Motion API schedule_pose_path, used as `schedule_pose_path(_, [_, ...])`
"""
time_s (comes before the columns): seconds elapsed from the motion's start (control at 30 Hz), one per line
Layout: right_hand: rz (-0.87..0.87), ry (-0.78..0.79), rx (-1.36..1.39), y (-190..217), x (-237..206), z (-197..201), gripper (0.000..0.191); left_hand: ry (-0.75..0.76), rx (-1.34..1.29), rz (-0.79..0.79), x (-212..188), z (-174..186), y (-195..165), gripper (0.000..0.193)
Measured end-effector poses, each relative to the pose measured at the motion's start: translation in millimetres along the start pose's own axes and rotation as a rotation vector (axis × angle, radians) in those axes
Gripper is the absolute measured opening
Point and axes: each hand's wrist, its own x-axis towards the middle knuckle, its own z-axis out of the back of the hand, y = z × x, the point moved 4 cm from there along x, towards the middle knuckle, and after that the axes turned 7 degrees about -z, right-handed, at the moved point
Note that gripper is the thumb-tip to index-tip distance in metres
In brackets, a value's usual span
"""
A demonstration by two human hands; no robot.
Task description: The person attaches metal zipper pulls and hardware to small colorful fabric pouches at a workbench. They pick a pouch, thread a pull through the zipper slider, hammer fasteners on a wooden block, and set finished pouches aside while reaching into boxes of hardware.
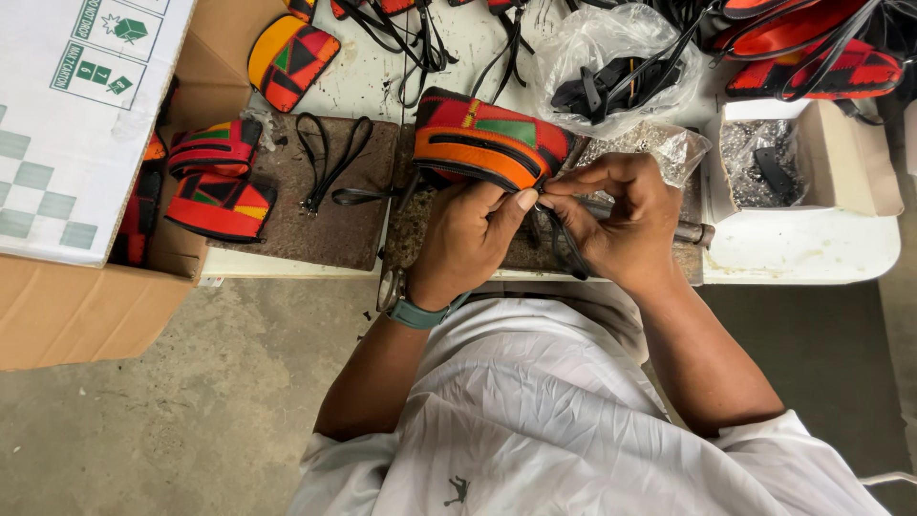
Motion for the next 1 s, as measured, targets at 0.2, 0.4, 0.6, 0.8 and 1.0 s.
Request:
schedule_pose_path(0.2, [-0.022, 0.054, 0.123, 11, 6, 5, 0.047, 0.007, 0.077, -0.159, 1, 3, -17, 0.020])
schedule_pose_path(0.4, [-0.133, 0.249, 0.000, 28, 16, 28, 0.053, 0.118, 0.089, -0.207, 0, -1, -27, 0.020])
schedule_pose_path(0.6, [-0.234, 0.301, 0.089, 23, -2, 23, 0.054, 0.212, -0.035, -0.005, -16, -16, -14, 0.014])
schedule_pose_path(0.8, [-0.454, 0.382, 0.111, 7, 5, 23, 0.045, 0.087, -0.377, 0.344, -25, -30, 29, 0.019])
schedule_pose_path(1.0, [-0.388, 0.439, 0.212, -8, 21, 17, 0.051, -0.189, -1.388, 0.754, -21, -23, 57, 0.036])
